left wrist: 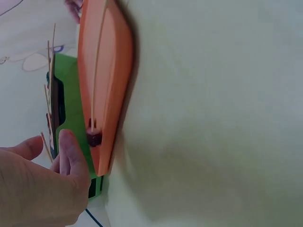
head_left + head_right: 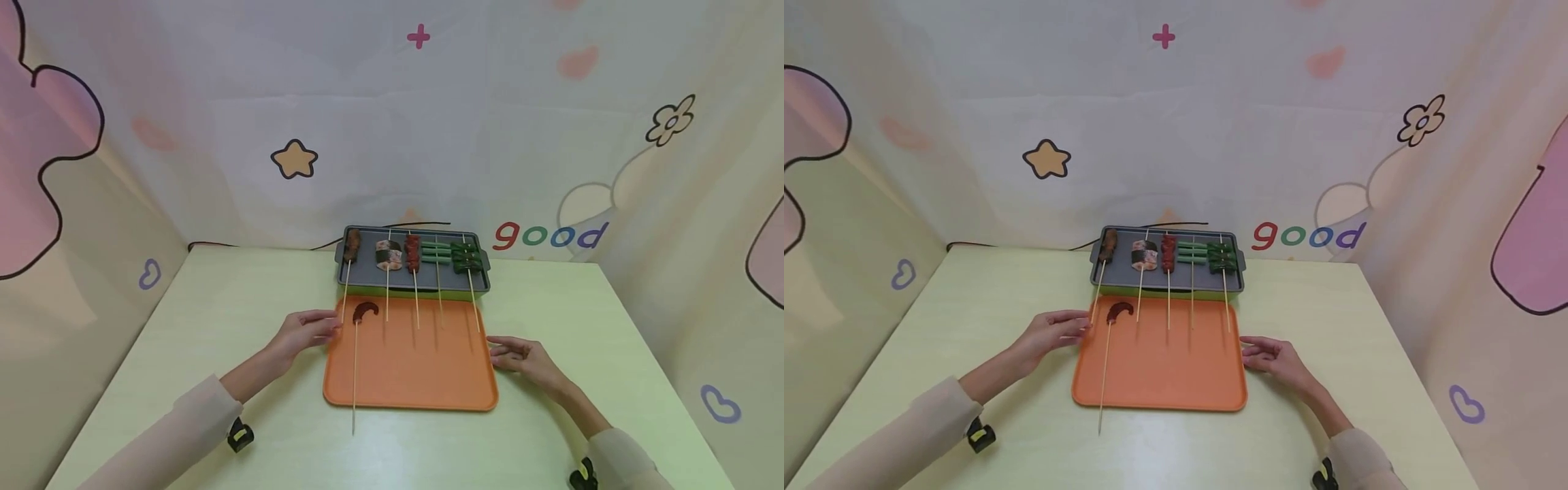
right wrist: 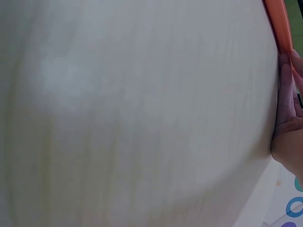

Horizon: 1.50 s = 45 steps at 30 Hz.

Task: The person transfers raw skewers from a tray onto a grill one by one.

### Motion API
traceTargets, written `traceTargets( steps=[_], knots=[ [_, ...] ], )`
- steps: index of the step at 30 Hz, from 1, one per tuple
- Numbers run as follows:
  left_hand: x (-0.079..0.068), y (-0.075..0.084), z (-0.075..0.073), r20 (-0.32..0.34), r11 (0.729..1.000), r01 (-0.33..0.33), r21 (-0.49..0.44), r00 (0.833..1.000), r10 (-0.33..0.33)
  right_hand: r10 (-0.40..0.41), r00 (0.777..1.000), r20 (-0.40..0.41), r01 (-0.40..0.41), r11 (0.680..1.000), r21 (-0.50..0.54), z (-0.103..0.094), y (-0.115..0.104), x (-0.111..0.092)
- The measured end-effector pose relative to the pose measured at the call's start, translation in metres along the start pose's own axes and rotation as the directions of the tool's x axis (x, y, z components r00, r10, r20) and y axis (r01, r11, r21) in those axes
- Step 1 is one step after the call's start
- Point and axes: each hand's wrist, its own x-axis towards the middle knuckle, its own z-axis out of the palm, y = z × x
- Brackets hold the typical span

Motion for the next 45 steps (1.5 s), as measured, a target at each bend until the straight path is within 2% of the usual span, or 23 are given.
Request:
traceTargets(
  steps=[4, 12, 17, 21, 26, 30, 39, 45],
  knots=[
    [-0.020, -0.015, -0.006, 0.040, 0.997, 0.045, 0.056, 0.998, -0.047, 0.010, 1.000, -0.003, -0.010, 1.000, 0.001, 0.002, -0.001, 0.001],
    [-0.063, -0.039, -0.015, 0.192, 0.997, 0.050, 0.056, 0.980, -0.060, -0.003, 1.000, 0.010, 0.003, 1.000, -0.006, 0.000, -0.004, -0.002],
    [-0.087, -0.050, -0.018, 0.232, 0.997, 0.056, 0.051, 0.970, -0.067, -0.006, 1.000, 0.007, 0.006, 1.000, -0.004, 0.003, -0.002, -0.001],
    [-0.100, -0.060, -0.015, 0.271, 0.996, 0.074, 0.045, 0.959, -0.084, -0.011, 1.000, 0.016, 0.011, 1.000, 0.005, 0.005, -0.001, 0.001],
    [-0.104, -0.069, -0.002, 0.342, 0.996, 0.085, 0.030, 0.935, -0.090, -0.025, 1.000, -0.001, 0.025, 1.000, 0.008, 0.004, 0.000, 0.003],
    [-0.102, -0.072, 0.011, 0.367, 0.994, 0.101, 0.030, 0.924, -0.105, -0.028, 1.000, -0.010, 0.028, 1.000, 0.012, 0.003, 0.001, 0.002],
    [-0.097, -0.071, 0.027, 0.340, 0.982, 0.180, -0.064, 0.929, -0.148, -0.012, 1.000, -0.012, 0.012, 1.000, 0.021, 0.002, 0.003, 0.003],
    [-0.096, -0.068, 0.031, 0.317, 0.978, 0.187, -0.098, 0.937, -0.147, -0.008, 1.000, -0.022, 0.008, 1.000, 0.010, 0.002, 0.002, 0.001]
  ],
)
